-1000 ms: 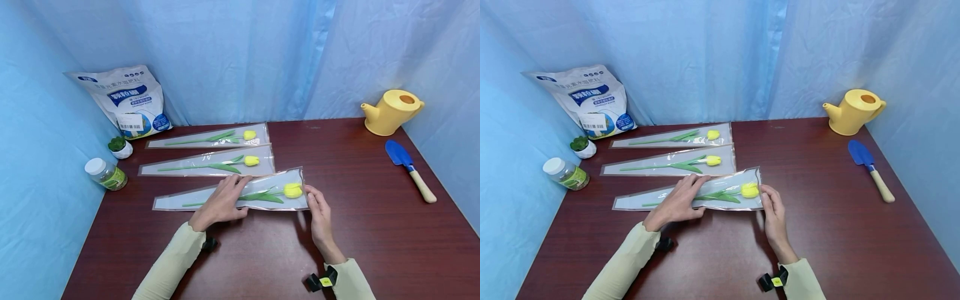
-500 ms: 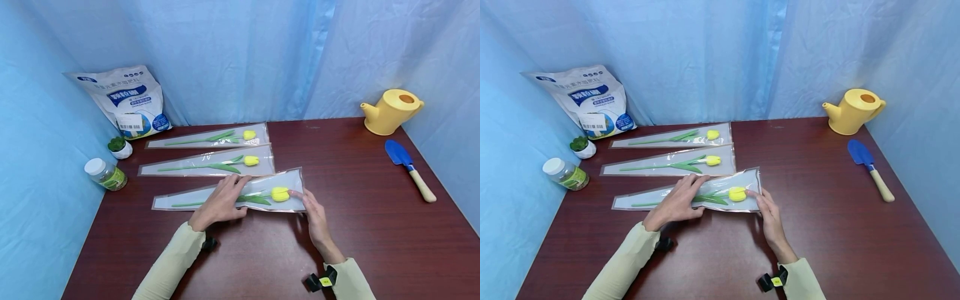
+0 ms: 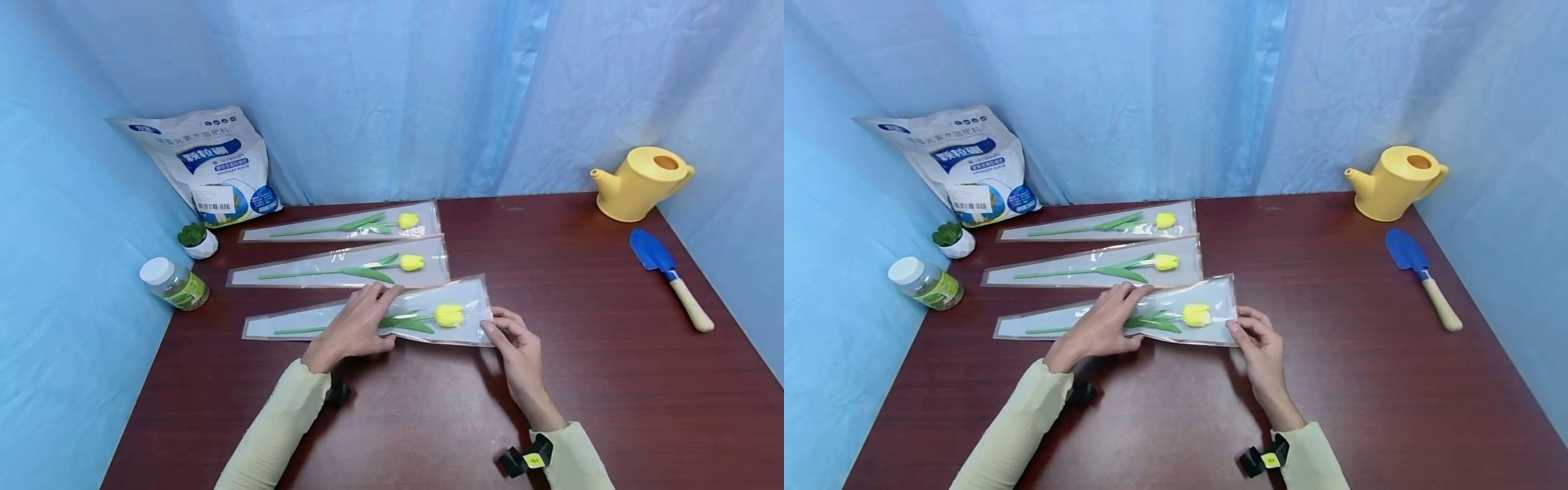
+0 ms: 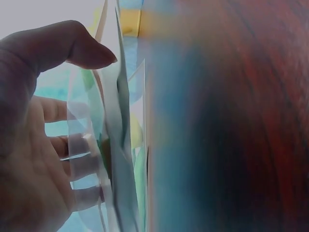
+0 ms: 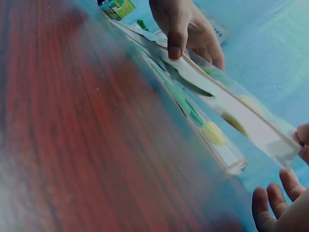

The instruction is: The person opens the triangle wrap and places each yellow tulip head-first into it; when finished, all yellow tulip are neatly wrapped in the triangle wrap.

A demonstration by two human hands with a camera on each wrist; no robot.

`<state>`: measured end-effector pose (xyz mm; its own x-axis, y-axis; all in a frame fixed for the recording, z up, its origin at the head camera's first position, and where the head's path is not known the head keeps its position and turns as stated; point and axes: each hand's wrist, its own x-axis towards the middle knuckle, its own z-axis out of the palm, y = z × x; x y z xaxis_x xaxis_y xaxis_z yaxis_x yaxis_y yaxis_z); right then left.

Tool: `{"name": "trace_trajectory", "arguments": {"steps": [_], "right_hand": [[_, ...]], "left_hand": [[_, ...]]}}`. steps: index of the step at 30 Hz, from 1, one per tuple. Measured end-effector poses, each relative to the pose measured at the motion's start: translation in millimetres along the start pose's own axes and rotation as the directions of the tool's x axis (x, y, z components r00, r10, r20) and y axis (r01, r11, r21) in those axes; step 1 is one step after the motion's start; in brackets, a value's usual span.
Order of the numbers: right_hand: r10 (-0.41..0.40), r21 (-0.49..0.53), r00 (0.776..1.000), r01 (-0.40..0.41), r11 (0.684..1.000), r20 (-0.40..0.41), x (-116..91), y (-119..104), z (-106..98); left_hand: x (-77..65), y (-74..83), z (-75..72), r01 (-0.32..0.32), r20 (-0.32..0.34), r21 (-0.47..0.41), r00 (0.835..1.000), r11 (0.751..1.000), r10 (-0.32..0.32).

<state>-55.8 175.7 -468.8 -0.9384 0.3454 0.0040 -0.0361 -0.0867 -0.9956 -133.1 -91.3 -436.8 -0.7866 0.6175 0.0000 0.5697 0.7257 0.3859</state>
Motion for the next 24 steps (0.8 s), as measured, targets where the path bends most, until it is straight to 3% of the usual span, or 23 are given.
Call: {"name": "trace_trajectory", "arguments": {"steps": [4,11,24], "right_hand": [[0.013,0.02,0.999,-0.014,1.0,0.03,0.4,0.5,-0.4],[0.054,-0.09,0.993,-0.044,0.995,0.109,2.0,4.1,-3.4],[0.086,-0.094,0.986,-0.073,0.993,0.141,3.8,5.9,-5.6]], "left_hand": [[-1.4,-3.7,-4.0,0.007,0.022,-0.012,1.0,1.0,-0.006],[-5.5,-14.0,-12.5,0.057,0.078,-0.02,0.995,0.998,-0.055],[-10.3,-21.8,-14.4,0.148,0.166,0.037,0.974,0.988,-0.152]]}}
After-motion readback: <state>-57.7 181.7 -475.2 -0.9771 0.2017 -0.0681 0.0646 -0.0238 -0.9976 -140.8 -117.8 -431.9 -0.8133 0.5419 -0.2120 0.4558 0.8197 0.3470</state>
